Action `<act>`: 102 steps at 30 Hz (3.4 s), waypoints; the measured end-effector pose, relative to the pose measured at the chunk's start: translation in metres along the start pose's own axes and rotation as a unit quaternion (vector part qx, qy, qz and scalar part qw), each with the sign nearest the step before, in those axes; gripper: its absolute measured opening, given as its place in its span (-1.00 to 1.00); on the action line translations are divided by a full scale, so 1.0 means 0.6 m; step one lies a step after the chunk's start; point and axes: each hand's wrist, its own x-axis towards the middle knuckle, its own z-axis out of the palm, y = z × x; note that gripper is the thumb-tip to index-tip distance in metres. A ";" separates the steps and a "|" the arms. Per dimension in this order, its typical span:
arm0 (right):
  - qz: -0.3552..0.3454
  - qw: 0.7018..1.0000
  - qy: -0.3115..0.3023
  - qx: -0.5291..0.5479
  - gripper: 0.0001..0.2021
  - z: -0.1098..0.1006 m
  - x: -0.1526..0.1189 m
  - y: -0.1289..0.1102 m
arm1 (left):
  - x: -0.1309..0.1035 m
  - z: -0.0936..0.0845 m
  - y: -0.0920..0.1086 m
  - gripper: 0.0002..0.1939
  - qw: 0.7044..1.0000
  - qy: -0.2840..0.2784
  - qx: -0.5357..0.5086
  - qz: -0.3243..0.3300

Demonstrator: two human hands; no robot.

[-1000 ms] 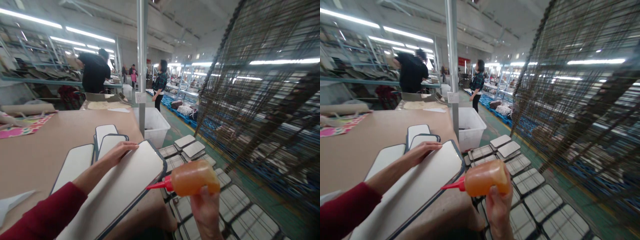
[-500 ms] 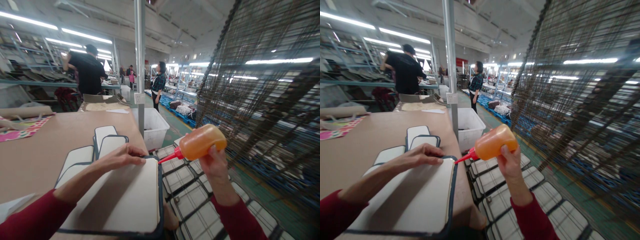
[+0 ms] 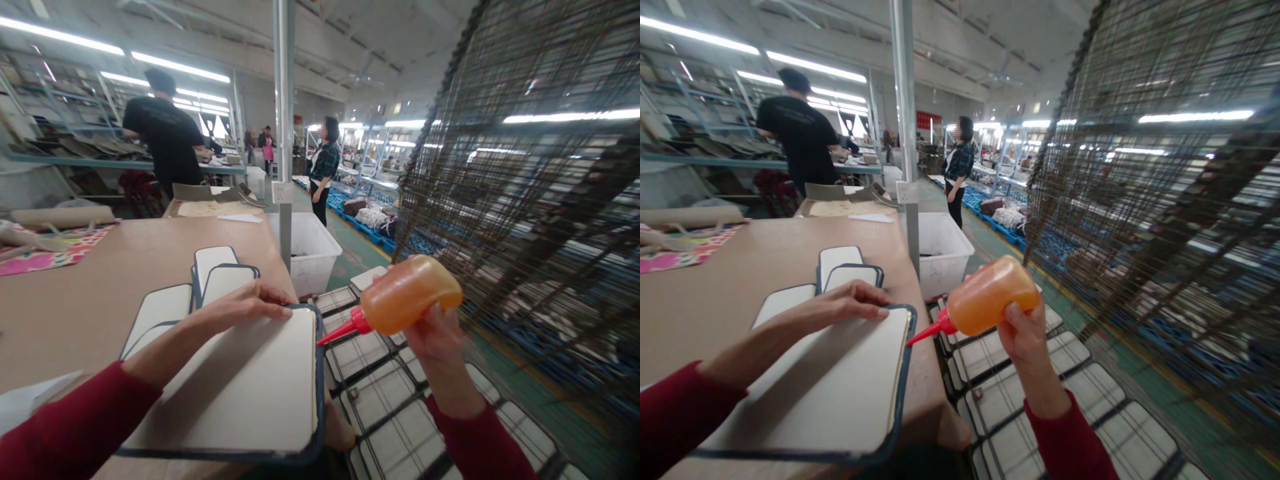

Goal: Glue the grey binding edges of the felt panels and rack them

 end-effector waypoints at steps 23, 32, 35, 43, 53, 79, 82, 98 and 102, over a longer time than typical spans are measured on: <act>0.050 0.999 -0.002 -0.003 -0.39 -0.008 -0.029 -0.001 | 0.012 -0.004 -0.009 -0.85 0.997 0.029 -0.062 -0.022; 0.060 0.998 0.027 -0.005 -0.40 -0.010 -0.030 0.005 | 0.018 -0.023 -0.031 -0.80 0.993 0.057 -0.097 -0.036; 0.056 0.998 0.040 -0.007 -0.40 -0.016 -0.033 0.010 | 0.022 -0.031 -0.044 -0.78 0.990 0.071 -0.116 -0.033; -0.019 0.993 0.107 -0.047 -0.48 -0.027 -0.052 0.026 | 0.033 -0.044 -0.065 -0.72 0.969 0.168 -0.178 -0.043; -0.095 0.981 0.160 -0.062 -0.50 -0.033 -0.063 0.052 | 0.040 -0.029 -0.081 -0.72 0.947 0.200 -0.251 -0.024; -0.079 0.985 0.150 -0.037 -0.57 -0.030 -0.023 0.076 | 0.043 -0.026 -0.120 -0.69 0.939 0.175 -0.296 -0.026; -0.070 0.986 0.149 -0.033 -0.57 -0.027 -0.024 0.077 | 0.043 -0.028 -0.122 -0.68 0.938 0.176 -0.298 -0.023; -0.044 0.990 0.136 -0.003 -0.59 -0.013 -0.035 0.079 | 0.058 -0.038 -0.139 -0.73 0.935 0.186 -0.301 -0.031; -0.036 0.990 0.137 0.001 -0.61 -0.011 -0.039 0.078 | 0.064 -0.041 -0.140 -0.79 0.936 0.180 -0.301 -0.033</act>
